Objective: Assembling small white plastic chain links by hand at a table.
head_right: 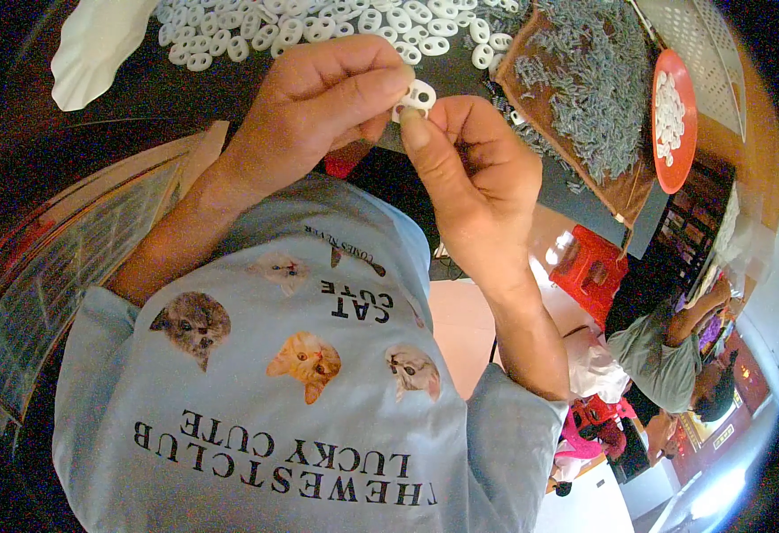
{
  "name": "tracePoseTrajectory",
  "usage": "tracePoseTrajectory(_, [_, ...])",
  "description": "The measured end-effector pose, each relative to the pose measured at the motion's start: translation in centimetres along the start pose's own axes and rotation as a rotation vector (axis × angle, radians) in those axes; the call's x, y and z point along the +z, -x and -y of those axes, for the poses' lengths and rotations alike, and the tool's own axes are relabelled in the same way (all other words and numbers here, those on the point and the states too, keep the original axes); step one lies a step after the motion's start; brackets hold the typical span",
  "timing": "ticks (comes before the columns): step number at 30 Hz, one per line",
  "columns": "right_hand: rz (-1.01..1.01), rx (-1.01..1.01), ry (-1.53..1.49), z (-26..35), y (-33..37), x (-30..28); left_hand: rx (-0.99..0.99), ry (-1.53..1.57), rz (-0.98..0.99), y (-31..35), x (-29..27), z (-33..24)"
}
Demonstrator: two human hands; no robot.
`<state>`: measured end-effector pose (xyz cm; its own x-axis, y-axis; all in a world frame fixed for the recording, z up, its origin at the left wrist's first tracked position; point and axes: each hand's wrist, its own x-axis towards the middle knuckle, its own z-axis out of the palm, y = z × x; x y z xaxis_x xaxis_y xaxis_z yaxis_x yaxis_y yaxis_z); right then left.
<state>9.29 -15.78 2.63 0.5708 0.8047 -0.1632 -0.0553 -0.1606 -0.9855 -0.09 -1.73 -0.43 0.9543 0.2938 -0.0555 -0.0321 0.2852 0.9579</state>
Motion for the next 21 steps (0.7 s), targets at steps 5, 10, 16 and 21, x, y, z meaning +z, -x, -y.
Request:
tracePoseTrajectory(5, [-0.038,0.014,-0.049,-0.2,0.2,0.7,0.003,-0.012,-0.027,0.1,0.1,0.0])
tracePoseTrajectory(10, [-0.05,-0.002,-0.096,-0.6,0.3,1.0,0.013,-0.011,-0.004,-0.1,-0.1,-0.1])
tracePoseTrajectory(16, [-0.071,-0.085,0.234,-0.5,0.0,0.2,-0.011,0.005,-0.014,0.0,-0.2,-0.3])
tracePoseTrajectory(21, [-0.082,-0.452,0.811,0.6,0.1,-1.5,-0.023,-0.004,-0.003,-0.1,-0.1,-0.1])
